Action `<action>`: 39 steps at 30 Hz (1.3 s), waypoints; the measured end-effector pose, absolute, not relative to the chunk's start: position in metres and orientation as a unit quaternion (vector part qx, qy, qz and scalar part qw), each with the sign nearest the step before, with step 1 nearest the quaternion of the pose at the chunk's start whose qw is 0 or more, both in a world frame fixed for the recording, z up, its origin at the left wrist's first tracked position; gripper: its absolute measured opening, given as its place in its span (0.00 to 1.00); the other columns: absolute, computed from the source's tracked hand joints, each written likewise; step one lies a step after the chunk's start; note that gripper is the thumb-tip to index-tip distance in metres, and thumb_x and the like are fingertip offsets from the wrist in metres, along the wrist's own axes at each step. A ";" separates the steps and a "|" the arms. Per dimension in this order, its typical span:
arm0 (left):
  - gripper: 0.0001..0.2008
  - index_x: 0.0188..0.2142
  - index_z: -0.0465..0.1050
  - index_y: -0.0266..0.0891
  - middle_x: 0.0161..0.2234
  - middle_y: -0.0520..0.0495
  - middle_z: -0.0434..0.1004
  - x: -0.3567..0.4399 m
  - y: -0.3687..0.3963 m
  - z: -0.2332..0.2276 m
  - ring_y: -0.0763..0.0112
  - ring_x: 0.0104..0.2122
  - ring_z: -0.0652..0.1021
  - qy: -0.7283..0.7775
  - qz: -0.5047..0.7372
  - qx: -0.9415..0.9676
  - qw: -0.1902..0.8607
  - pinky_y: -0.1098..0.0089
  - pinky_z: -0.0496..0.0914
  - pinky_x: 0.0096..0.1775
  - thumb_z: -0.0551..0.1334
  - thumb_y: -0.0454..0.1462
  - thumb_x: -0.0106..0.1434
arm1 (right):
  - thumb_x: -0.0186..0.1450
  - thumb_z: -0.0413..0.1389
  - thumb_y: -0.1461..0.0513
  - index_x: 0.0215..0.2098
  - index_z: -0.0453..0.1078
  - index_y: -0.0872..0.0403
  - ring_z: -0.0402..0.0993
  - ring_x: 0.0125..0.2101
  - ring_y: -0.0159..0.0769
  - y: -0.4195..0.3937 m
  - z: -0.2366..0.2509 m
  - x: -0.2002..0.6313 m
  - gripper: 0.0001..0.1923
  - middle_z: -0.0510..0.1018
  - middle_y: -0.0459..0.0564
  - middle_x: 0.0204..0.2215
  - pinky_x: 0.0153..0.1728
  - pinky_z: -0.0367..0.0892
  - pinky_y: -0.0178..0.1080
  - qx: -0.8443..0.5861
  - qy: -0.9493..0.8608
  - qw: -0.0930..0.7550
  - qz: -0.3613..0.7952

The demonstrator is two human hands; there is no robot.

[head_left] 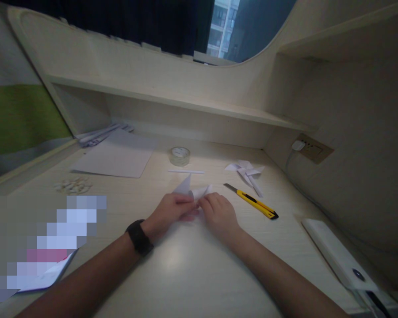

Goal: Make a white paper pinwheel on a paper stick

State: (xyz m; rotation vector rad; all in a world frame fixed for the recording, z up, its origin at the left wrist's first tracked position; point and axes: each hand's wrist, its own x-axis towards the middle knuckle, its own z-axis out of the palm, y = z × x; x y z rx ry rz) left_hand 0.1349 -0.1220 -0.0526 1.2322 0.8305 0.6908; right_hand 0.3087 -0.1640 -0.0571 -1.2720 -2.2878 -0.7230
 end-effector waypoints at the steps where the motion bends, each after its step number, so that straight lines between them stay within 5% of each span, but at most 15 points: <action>1: 0.14 0.32 0.78 0.33 0.32 0.44 0.78 0.135 -0.122 -0.053 0.66 0.34 0.78 0.370 0.309 0.549 0.683 0.72 0.73 0.32 0.69 0.44 0.53 | 0.67 0.47 0.67 0.32 0.70 0.56 0.65 0.32 0.40 -0.164 -0.057 0.309 0.10 0.72 0.53 0.29 0.32 0.60 0.40 -0.458 -0.824 0.209 -0.261; 26: 0.16 0.36 0.78 0.35 0.34 0.43 0.78 0.135 -0.125 -0.047 0.63 0.36 0.78 0.366 0.296 0.564 0.679 0.70 0.74 0.30 0.68 0.43 0.52 | 0.68 0.47 0.67 0.32 0.69 0.56 0.63 0.31 0.40 -0.161 -0.054 0.312 0.11 0.69 0.52 0.27 0.32 0.60 0.41 -0.425 -0.840 0.206 -0.266; 33: 0.13 0.33 0.78 0.34 0.32 0.43 0.78 0.135 -0.120 -0.050 0.63 0.31 0.79 0.384 0.300 0.612 0.622 0.68 0.75 0.28 0.66 0.43 0.53 | 0.68 0.49 0.66 0.41 0.71 0.56 0.67 0.32 0.38 -0.163 -0.051 0.313 0.09 0.74 0.53 0.31 0.32 0.65 0.38 -0.439 -0.814 0.294 -0.240; 39: 0.11 0.27 0.77 0.35 0.24 0.46 0.77 0.136 -0.116 -0.056 0.66 0.23 0.77 0.402 0.295 0.698 0.514 0.72 0.71 0.20 0.61 0.41 0.56 | 0.65 0.49 0.69 0.37 0.71 0.57 0.72 0.32 0.37 -0.161 -0.056 0.315 0.09 0.77 0.53 0.29 0.34 0.70 0.38 -0.428 -0.800 0.394 -0.146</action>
